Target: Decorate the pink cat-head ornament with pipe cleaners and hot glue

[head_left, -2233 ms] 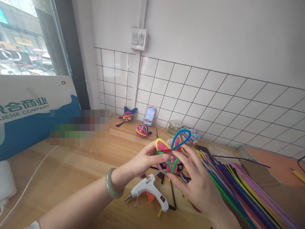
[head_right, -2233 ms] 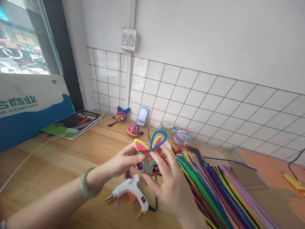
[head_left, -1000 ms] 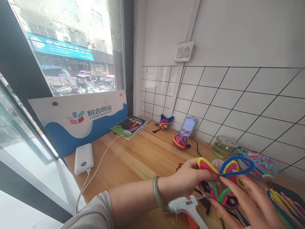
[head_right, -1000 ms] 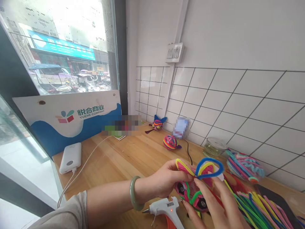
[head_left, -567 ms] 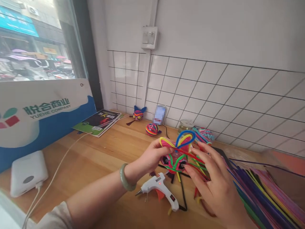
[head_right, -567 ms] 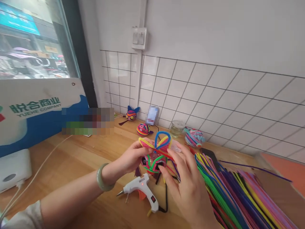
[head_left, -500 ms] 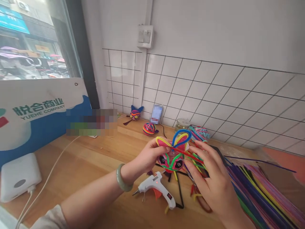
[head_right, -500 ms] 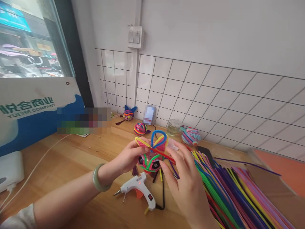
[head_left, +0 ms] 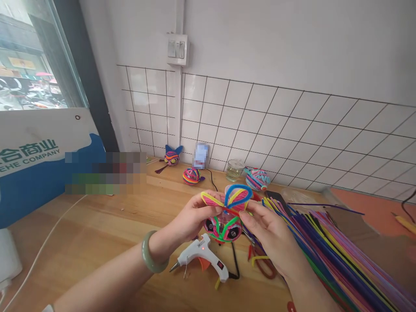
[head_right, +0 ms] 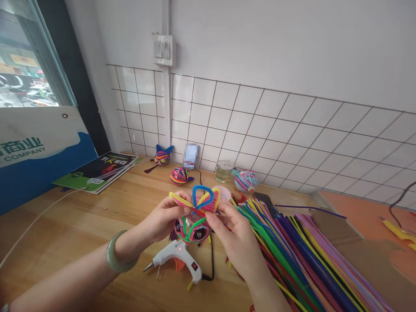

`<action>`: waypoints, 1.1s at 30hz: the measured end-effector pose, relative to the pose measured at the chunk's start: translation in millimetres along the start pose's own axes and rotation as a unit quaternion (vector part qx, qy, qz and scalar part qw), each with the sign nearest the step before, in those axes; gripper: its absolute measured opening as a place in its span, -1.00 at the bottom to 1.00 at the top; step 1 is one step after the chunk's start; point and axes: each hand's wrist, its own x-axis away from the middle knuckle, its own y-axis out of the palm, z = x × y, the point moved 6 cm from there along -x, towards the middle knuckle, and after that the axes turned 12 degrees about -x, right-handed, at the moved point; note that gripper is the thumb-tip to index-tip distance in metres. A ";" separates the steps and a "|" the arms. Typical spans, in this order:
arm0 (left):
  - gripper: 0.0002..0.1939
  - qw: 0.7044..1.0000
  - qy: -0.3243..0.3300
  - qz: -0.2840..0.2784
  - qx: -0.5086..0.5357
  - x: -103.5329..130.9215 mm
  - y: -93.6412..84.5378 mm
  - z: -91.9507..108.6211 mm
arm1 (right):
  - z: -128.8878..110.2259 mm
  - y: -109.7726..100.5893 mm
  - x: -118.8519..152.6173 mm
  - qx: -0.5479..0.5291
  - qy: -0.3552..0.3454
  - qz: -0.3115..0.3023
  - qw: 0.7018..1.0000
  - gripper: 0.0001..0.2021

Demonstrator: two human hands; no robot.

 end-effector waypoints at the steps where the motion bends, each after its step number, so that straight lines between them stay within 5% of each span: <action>1: -0.86 1.000 -0.004 -0.003 0.001 0.4 0.8 -0.7 | -0.2 2.2 -0.6 -0.016 -0.002 -0.011 1.000 -0.64; 14: -0.80 0.999 -0.037 0.021 0.020 -0.3 -1.3 -10.0 | 2.5 -0.2 -0.2 0.090 -0.122 0.033 0.988 -0.81; 33: -0.79 0.998 -0.059 0.003 0.004 -2.0 -1.4 -17.4 | 12.8 -1.3 -5.8 0.041 -0.041 0.014 0.998 -0.74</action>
